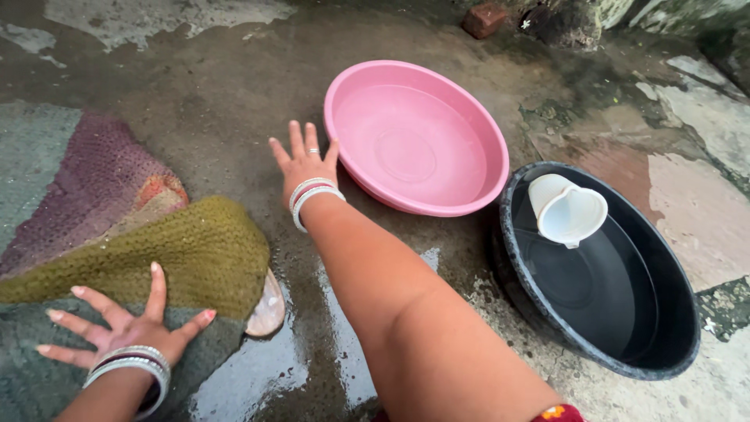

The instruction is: The person cleans a circular fabric mat by scrubbing its surface with a brush by hand.

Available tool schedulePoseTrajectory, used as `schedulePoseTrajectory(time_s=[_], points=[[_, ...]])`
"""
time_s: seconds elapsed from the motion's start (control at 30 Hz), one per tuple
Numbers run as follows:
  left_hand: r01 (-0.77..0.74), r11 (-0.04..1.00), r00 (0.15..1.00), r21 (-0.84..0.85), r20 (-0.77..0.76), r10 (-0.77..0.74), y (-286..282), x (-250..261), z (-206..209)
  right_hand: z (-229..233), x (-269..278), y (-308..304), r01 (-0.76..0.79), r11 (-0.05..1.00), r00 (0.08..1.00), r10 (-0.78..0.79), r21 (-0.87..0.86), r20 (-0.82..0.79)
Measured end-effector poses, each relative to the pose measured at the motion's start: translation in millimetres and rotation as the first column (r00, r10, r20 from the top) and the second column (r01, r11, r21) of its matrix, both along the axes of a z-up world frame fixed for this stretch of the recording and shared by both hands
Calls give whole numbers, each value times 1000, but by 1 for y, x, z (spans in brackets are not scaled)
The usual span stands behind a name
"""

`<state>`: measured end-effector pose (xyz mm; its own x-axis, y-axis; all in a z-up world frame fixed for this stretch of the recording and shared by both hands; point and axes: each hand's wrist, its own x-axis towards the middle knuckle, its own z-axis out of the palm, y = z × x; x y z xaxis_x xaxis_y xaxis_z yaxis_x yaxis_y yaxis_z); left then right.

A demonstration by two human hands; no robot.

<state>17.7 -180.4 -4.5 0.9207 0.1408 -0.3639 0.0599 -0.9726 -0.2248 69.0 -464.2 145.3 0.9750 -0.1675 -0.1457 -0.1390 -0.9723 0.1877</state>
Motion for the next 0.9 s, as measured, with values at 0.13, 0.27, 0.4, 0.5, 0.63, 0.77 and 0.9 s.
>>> schedulePoseTrajectory(time_s=[0.13,0.27,0.4,0.5,0.63,0.77,0.9], points=[[-32,982,984,-187,166,63,-18,13,5,-8,0,13,45,999,998,-47,29,46],[-85,967,996,-242,21,92,-24,14,29,-38,6,69,-233,921,951,149,312,271],[11,983,999,-183,-39,-19,-17,-9,50,-58,24,108,96,586,983,-181,805,15],[40,985,996,-170,-69,-53,-14,-21,57,-72,40,102,340,432,883,-453,835,-125],[88,985,991,-150,-85,-102,-12,-29,64,-92,62,76,519,-216,769,-305,827,-562],[101,987,988,-123,-101,-114,-12,-31,67,-104,65,66,604,-425,783,159,674,-601],[156,980,983,-127,-79,-167,-10,-36,71,-102,86,65,494,-310,869,206,813,-450]])
